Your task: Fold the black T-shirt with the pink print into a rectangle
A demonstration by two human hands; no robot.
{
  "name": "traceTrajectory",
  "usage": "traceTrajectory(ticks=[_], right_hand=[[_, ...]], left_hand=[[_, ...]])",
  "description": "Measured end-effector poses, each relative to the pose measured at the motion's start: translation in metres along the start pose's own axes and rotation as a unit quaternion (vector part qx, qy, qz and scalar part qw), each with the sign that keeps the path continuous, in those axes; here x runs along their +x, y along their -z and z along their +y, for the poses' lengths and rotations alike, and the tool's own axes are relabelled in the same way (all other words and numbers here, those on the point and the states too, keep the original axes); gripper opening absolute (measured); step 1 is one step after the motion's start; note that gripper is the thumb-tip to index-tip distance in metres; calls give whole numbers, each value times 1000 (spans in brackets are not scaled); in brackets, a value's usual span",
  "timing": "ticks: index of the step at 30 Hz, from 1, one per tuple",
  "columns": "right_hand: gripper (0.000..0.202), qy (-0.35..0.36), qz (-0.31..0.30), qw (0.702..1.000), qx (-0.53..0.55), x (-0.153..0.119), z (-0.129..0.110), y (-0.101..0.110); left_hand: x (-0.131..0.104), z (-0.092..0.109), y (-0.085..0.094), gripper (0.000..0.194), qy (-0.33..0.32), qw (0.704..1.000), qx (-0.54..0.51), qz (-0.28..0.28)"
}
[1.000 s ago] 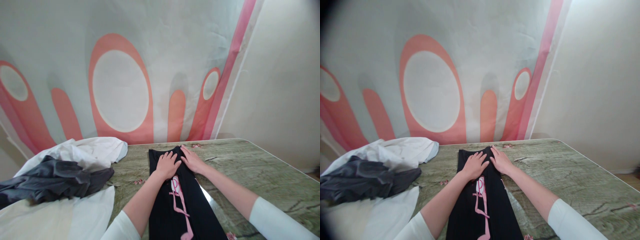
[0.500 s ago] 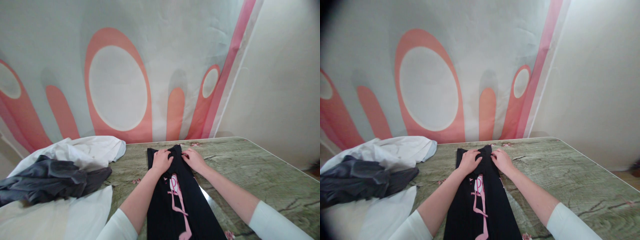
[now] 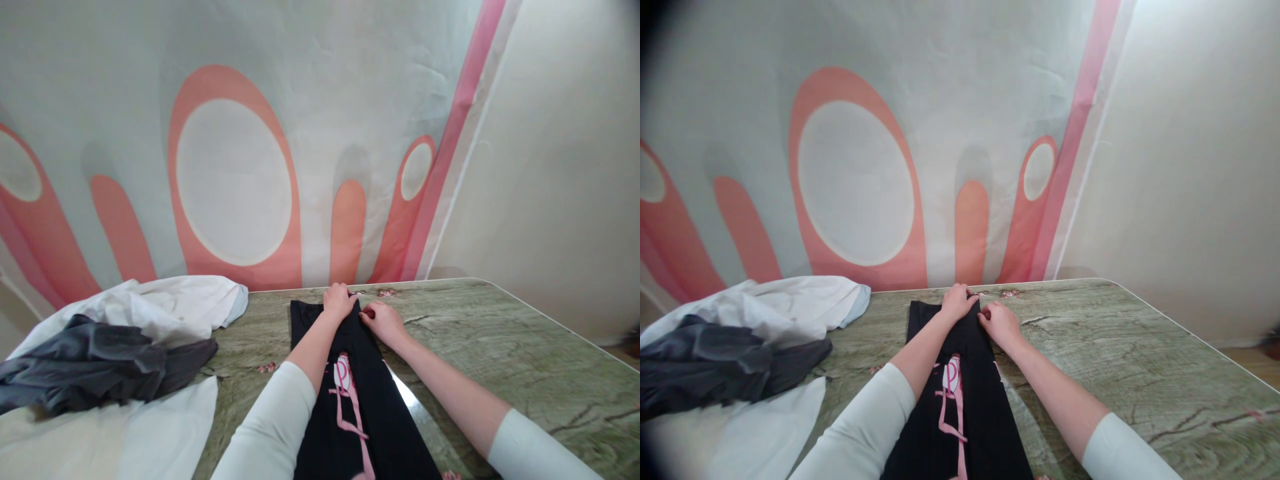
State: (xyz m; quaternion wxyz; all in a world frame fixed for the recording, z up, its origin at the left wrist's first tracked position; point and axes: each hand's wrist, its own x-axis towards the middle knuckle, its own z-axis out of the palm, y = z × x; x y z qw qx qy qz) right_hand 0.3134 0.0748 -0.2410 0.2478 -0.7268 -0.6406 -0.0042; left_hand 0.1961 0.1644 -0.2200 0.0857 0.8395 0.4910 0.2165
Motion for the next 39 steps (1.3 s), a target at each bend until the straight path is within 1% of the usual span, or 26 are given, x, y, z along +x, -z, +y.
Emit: traceTrajectory(ticks=[3,7,12,14,16,19,22,25,27,29,31,35,37,39], right_hand=[[19,-9,-10,1000,-5,1,0,1],[21,-29,-24,999,-3,3,0,2],[21,-48,-27,998,2,3,-2,2],[21,-51,-27,998,6,2,-2,3],[20,-52,-23,998,10,1,-2,3],[20,-49,-14,999,17,0,-1,2],[19,-48,-10,998,29,0,1,1],[15,-32,6,998,44,-2,3,0],[10,-4,45,998,51,-5,0,2],[14,35,85,994,51,-12,-7,5],[18,80,88,992,47,-20,-17,8],[27,149,24,988,32,-36,-37,7],[34,168,-4,985,24,-40,-42,3],[41,171,-33,985,15,-42,-42,-1]], left_hand=[[8,-1,-9,31,0,1000,-29,8],[14,-9,-17,24,-29,995,-97,12],[18,-15,-21,18,-52,983,-175,17],[18,-15,-18,20,-60,977,-205,-5],[18,-14,-13,26,-69,970,-230,-36],[16,-14,-5,43,-101,954,-275,-69],[16,-16,-2,60,-127,927,-333,-113],[18,-20,-5,60,-135,905,-381,-133],[18,-23,-8,56,-133,897,-402,-130],[18,-26,-12,55,-125,897,-405,-121],[18,-27,-15,55,-123,908,-388,-102],[16,-24,-18,52,-126,935,-328,-47],[16,-21,-19,51,-131,945,-298,-26],[16,-20,-21,51,-152,952,-265,-14]])
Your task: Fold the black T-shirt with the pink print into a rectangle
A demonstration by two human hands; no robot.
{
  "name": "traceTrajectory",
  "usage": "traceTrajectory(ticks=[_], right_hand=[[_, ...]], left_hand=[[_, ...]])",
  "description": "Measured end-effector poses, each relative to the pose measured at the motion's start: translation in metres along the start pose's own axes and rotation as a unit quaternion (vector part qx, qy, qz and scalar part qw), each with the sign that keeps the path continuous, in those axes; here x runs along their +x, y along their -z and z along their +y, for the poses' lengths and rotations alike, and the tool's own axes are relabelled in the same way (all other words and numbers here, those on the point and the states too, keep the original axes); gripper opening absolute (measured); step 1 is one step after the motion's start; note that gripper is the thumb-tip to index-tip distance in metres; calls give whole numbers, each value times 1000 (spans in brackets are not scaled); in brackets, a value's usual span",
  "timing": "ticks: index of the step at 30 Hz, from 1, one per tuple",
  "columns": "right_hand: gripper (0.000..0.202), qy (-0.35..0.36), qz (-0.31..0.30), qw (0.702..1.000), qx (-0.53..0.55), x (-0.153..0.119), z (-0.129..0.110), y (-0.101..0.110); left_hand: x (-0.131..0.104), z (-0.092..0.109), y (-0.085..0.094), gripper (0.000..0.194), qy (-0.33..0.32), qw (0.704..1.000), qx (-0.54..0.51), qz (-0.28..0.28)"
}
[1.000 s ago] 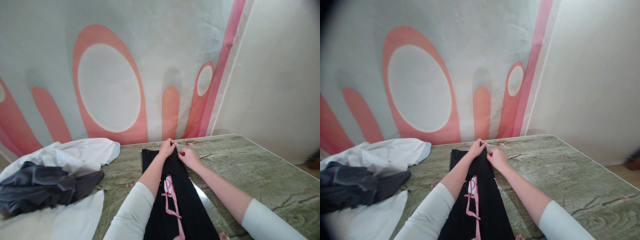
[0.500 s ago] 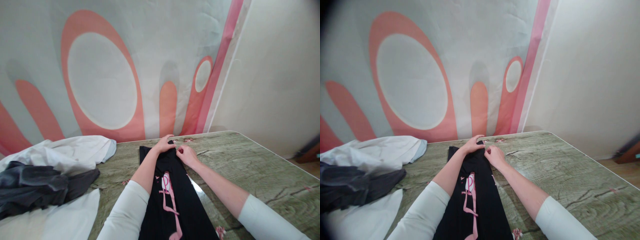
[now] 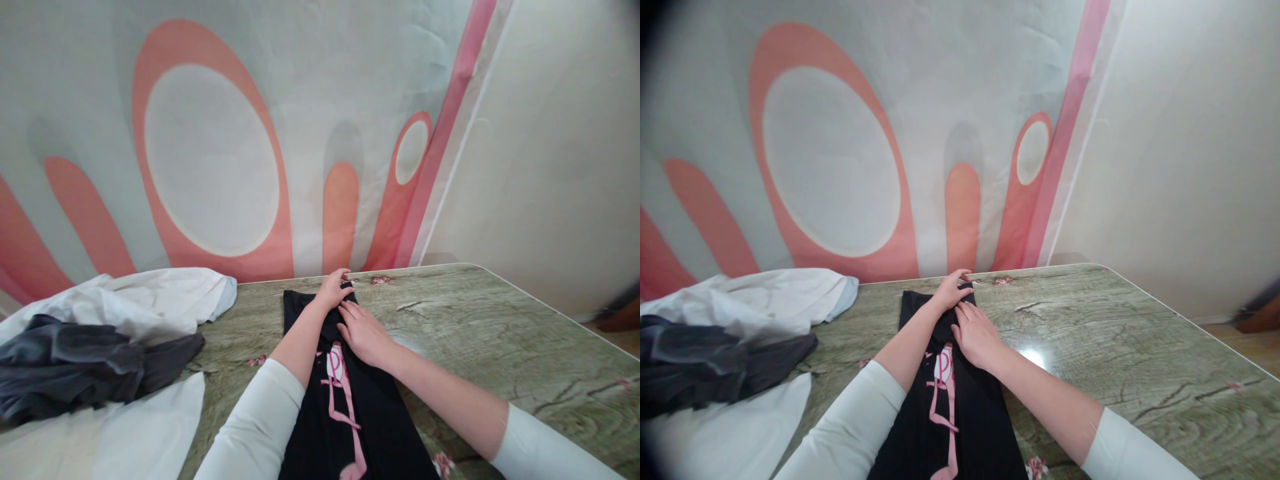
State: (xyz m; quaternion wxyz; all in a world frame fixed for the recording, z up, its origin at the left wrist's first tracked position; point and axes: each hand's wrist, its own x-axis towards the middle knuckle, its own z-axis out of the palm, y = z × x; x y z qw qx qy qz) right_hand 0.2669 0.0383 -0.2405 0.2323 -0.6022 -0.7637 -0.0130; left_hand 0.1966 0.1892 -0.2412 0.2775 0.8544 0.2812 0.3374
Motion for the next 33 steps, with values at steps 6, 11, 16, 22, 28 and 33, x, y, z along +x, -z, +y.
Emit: traceTrajectory(ticks=[6,11,16,22,28,33], right_hand=[[56,-30,-78,996,-13,-2,5,-1],[62,-53,-106,993,-24,-2,4,4],[66,-61,-103,992,-38,-2,4,5],[69,-59,-107,992,-42,-3,4,6],[68,-52,-106,992,-52,-5,4,5],[66,-46,-100,992,-63,-6,5,4]], left_hand=[[-4,-1,6,36,-6,993,120,18],[-2,9,29,28,46,980,193,26],[-11,7,81,25,63,974,219,2],[-45,-13,137,24,111,965,236,38],[-83,-37,133,20,112,969,215,46],[-94,-51,127,21,66,984,161,47]])
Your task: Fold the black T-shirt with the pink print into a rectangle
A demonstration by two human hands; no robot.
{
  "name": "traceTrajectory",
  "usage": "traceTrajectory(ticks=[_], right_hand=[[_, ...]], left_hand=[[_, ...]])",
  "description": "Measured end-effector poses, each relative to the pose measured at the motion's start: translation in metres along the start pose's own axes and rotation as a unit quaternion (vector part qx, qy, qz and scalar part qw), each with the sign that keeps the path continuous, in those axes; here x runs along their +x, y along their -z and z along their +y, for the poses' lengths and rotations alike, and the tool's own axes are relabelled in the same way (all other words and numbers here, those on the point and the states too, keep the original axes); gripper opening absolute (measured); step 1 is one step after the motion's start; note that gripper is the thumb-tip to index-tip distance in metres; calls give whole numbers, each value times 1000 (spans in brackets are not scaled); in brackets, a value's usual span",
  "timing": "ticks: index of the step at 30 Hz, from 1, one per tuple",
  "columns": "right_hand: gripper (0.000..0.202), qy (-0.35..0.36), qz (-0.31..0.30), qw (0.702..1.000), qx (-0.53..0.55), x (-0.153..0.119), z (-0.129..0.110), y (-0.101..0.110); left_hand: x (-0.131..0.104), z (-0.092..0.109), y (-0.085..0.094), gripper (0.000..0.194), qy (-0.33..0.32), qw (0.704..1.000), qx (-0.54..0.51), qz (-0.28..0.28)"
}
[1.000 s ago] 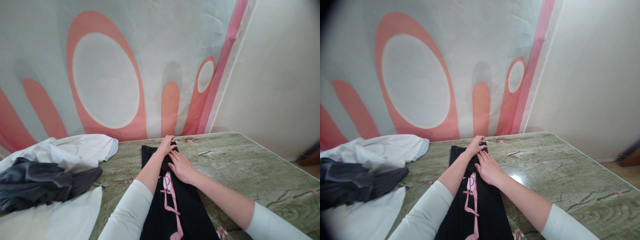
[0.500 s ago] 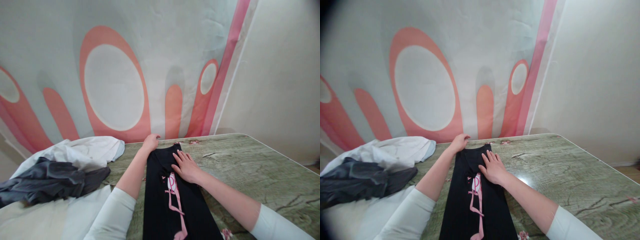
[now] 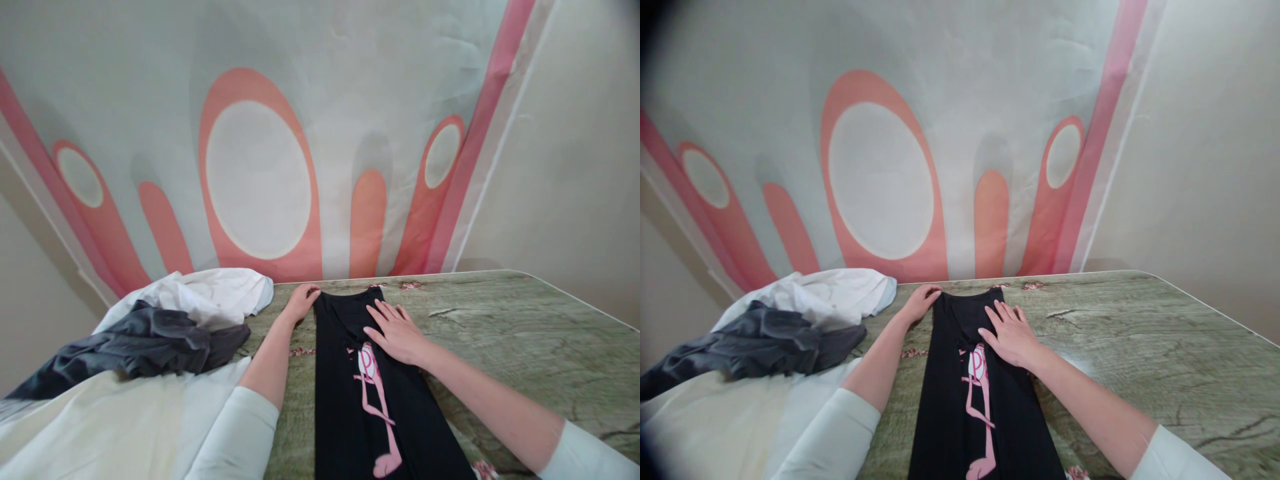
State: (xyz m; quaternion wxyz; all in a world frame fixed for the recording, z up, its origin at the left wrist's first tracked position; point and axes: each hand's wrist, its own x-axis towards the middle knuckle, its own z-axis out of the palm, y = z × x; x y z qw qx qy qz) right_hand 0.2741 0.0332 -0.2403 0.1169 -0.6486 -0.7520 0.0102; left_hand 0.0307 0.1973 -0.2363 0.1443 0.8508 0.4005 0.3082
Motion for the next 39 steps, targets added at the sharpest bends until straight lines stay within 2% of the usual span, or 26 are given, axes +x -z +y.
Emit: traceTrajectory(ticks=[7,13,18,21,30,35,37,39], right_hand=[[59,5,30,999,-16,6,-5,7],[56,98,-18,994,44,20,-48,15],[58,105,-46,991,65,32,-73,5],[59,89,-27,994,57,31,-76,-4],[58,93,16,994,46,23,-77,-7],[59,99,24,994,45,22,-78,-6],[58,98,29,994,43,22,-79,-5],[57,96,33,994,43,21,-79,-4]], left_hand=[[1,-7,-1,21,-35,999,-2,7],[-1,-9,-3,20,-21,1000,18,11],[-1,-8,-3,15,-17,999,40,1],[0,-6,-3,14,-9,999,44,-3],[-5,10,-3,15,54,995,86,12],[-2,19,4,11,83,993,79,15],[1,21,10,15,126,990,64,15],[3,23,16,18,207,977,41,-2]])
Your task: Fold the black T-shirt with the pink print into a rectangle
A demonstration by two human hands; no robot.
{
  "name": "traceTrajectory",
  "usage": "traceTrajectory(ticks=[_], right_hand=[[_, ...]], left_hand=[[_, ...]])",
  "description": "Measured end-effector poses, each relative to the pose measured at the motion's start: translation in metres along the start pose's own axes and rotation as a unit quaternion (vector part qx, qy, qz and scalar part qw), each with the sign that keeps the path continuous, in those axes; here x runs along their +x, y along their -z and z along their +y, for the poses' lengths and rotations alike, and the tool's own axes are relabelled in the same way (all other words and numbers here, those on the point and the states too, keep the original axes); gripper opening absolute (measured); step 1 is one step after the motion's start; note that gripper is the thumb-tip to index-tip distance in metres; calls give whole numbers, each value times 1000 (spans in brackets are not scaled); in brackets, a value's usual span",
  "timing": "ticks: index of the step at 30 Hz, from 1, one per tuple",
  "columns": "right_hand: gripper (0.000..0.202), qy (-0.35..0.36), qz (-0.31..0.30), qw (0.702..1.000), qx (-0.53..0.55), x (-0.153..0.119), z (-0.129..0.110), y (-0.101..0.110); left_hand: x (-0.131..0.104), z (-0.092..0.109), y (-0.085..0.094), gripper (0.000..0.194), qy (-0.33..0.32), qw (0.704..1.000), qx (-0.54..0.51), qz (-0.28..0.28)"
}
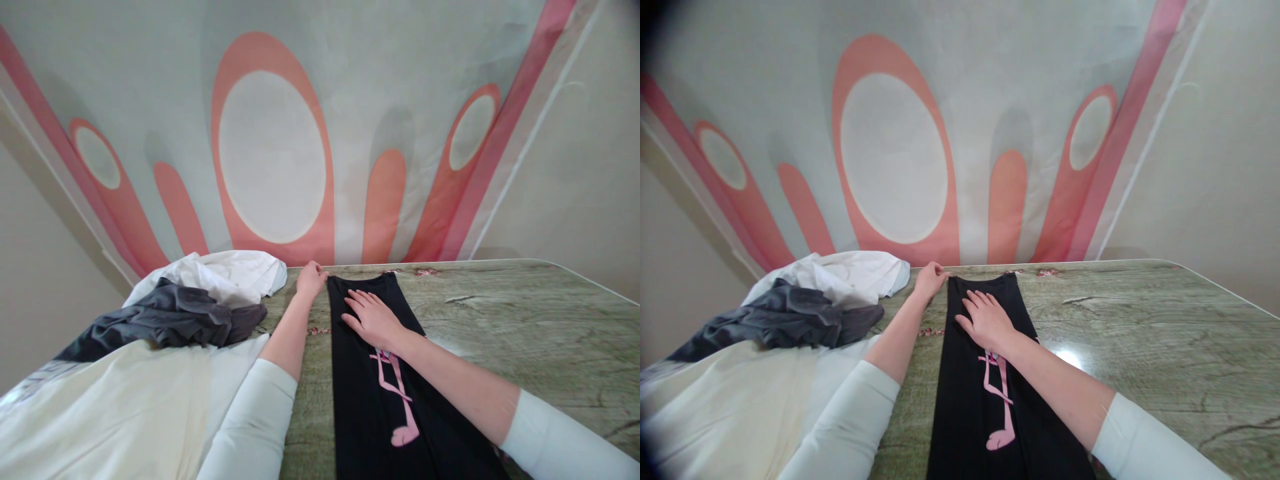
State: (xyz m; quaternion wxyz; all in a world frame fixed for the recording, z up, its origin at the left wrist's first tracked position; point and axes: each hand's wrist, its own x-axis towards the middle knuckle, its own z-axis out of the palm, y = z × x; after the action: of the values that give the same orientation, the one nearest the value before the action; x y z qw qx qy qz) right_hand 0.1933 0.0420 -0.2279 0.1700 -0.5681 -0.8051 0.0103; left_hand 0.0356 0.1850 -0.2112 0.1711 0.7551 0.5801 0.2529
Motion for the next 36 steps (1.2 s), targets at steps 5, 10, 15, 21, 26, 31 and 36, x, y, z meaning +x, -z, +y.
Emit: traceTrajectory(ticks=[5,10,15,21,26,31,36], right_hand=[[55,-5,2,1000,9,0,0,1],[53,-9,12,1000,18,1,0,0],[53,-44,51,992,109,4,5,3],[58,-104,88,962,237,8,14,1],[58,-128,79,956,252,10,19,-6],[53,-105,101,964,223,8,15,-3],[37,-89,146,969,181,8,20,2]], left_hand=[[-4,8,7,28,120,983,-46,-132],[-9,17,10,21,154,967,-68,-189],[-12,21,14,16,161,962,-78,-204],[-15,22,17,16,160,961,-84,-208],[-16,22,20,15,156,962,-73,-210],[-14,21,16,14,138,967,-49,-211],[-8,12,8,24,70,986,-33,-149]])
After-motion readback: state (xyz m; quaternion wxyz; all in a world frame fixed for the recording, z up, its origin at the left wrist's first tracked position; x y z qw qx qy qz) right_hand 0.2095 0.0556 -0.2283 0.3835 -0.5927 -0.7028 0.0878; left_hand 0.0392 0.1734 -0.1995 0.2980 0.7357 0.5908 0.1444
